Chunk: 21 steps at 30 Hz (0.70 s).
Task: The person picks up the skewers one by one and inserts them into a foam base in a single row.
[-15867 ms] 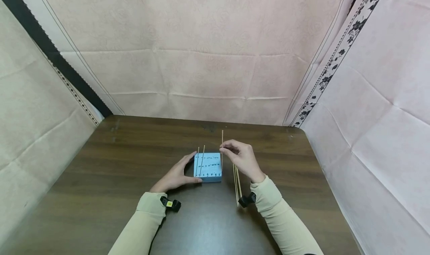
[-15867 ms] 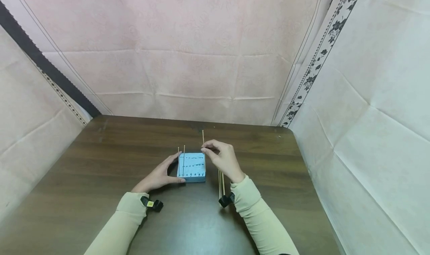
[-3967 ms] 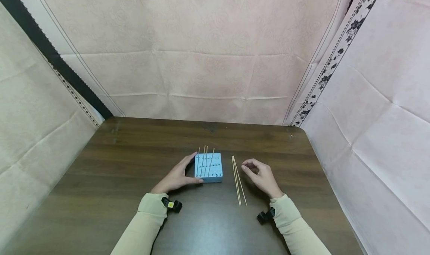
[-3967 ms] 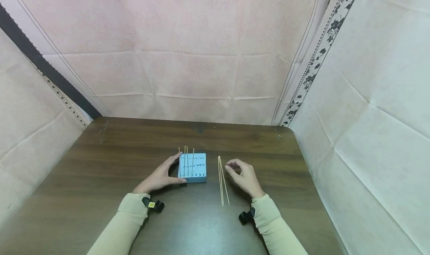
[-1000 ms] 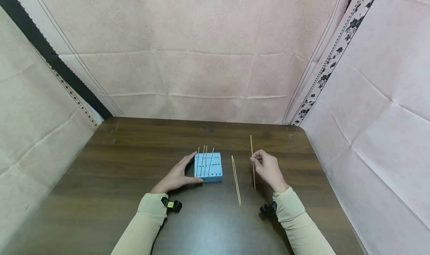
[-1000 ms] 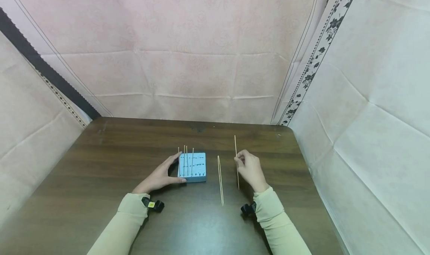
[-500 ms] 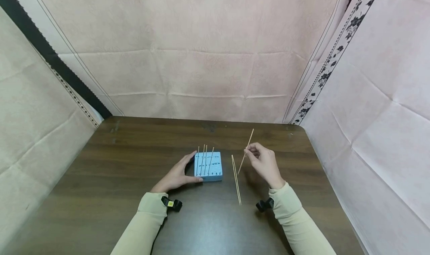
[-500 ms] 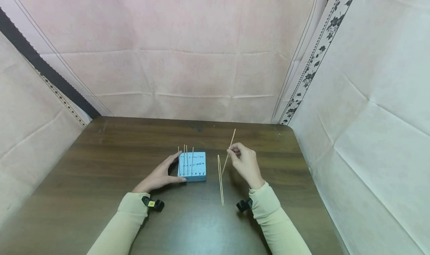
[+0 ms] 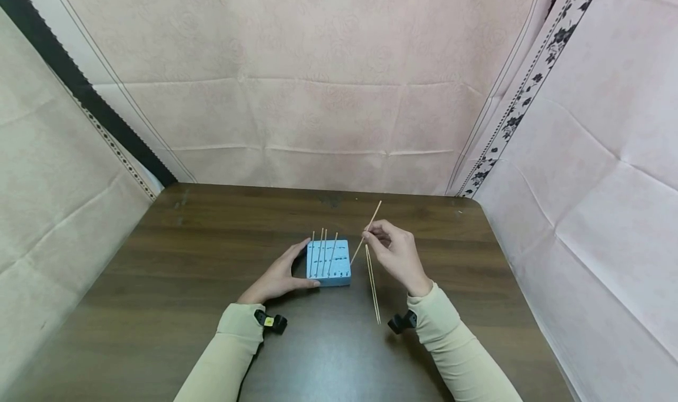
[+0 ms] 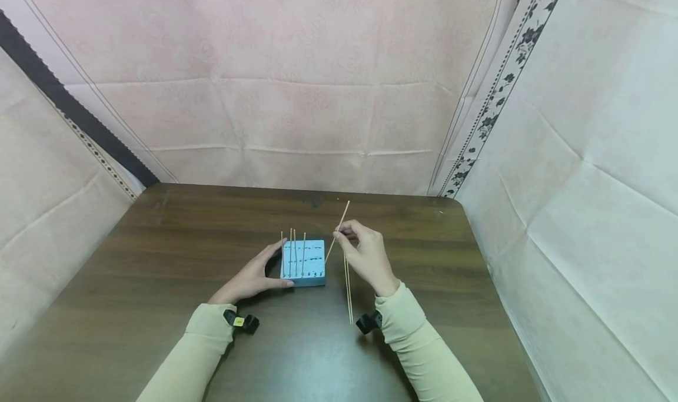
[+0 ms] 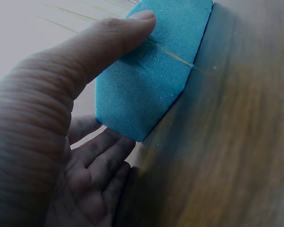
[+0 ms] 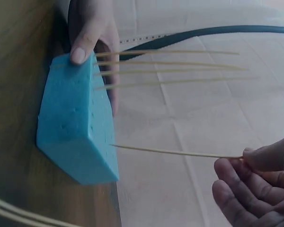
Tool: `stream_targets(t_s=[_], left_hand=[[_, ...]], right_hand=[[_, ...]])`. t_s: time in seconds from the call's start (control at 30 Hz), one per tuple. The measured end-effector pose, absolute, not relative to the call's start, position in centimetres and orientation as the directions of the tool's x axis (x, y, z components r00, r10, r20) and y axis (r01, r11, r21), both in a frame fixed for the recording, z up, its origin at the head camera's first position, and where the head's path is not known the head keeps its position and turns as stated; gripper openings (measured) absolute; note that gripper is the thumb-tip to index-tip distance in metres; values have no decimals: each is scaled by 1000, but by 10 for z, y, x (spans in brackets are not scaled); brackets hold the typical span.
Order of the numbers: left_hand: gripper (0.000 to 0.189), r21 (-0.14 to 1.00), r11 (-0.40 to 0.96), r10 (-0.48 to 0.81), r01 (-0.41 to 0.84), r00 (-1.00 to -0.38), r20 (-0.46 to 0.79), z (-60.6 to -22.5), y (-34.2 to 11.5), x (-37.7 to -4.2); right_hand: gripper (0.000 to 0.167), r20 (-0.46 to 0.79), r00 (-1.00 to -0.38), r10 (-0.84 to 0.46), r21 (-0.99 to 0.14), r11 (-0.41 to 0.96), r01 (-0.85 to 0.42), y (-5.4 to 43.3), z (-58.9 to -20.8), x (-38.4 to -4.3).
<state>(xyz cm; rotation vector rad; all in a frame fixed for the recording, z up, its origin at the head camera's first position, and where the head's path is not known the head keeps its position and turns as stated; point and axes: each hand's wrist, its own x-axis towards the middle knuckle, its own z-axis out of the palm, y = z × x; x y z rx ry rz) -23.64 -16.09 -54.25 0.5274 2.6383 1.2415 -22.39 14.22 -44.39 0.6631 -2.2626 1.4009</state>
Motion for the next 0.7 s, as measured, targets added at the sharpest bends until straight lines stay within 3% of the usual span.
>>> stream_targets(t_s=[0.23,0.7], left_hand=[[116,770,593,385,236,-923,-13,-542,-160,-238],[114,776,586,386,233,-922,-15,-543,-160,-239]], right_hand=[[8,613,-732,-298,-665,305,-682,129,-446,-222],[5,555,-690,-465,-597,356,-719,114,-459,-218]])
